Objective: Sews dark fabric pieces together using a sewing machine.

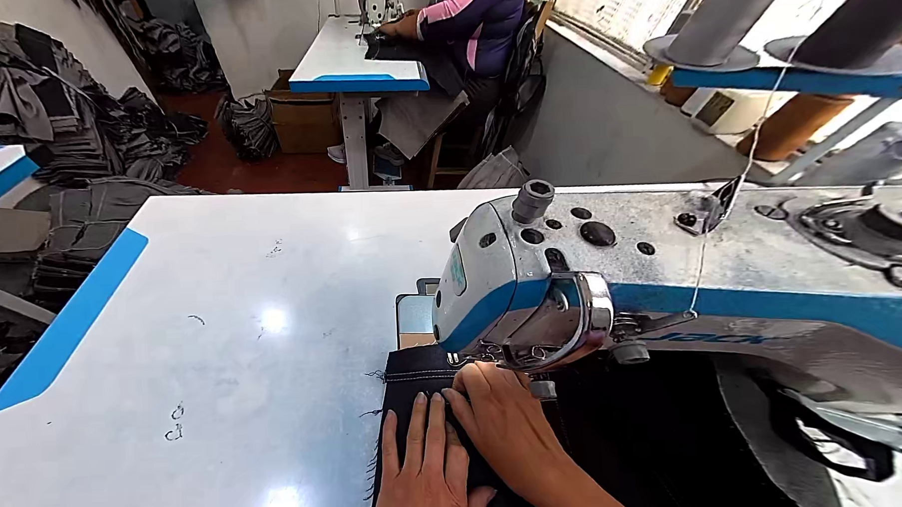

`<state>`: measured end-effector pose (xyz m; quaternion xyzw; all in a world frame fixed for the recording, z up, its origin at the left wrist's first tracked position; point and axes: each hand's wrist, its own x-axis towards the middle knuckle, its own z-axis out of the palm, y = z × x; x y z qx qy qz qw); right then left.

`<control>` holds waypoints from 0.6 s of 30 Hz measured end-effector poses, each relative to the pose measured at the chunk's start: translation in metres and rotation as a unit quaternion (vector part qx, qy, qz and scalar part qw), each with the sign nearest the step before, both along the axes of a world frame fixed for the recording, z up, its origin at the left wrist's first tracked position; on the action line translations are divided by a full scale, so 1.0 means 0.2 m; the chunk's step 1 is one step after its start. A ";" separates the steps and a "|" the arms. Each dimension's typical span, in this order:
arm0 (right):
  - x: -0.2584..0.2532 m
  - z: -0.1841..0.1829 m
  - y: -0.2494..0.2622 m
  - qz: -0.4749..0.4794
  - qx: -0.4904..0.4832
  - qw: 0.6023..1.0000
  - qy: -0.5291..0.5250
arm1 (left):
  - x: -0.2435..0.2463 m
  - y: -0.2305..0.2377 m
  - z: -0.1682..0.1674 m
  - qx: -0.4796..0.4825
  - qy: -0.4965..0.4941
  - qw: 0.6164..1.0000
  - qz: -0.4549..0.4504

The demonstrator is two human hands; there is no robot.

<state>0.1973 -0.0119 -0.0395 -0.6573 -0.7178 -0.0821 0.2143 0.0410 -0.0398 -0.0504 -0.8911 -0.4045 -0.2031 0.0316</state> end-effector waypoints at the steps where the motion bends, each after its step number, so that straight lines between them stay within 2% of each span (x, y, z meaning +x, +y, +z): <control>1: -0.01 -0.02 -0.02 -0.002 0.029 1.000 -0.011 | 0.00 0.00 0.00 0.007 0.007 1.000 0.001; 4: 0.02 -0.02 -0.11 0.040 0.086 0.994 -0.046 | 0.00 0.01 0.01 0.005 0.006 1.000 0.003; 7: 0.12 -0.06 -0.16 0.096 0.074 0.993 -0.015 | 0.01 0.03 0.00 -0.012 -0.023 1.000 -0.007; 11: 0.26 -0.11 -0.09 0.119 0.047 0.991 0.033 | 0.08 0.13 -0.01 -0.036 -0.077 0.996 -0.023; 18: 0.34 -0.09 0.03 0.143 0.035 0.989 0.011 | 0.12 0.18 0.00 -0.034 -0.081 0.996 -0.006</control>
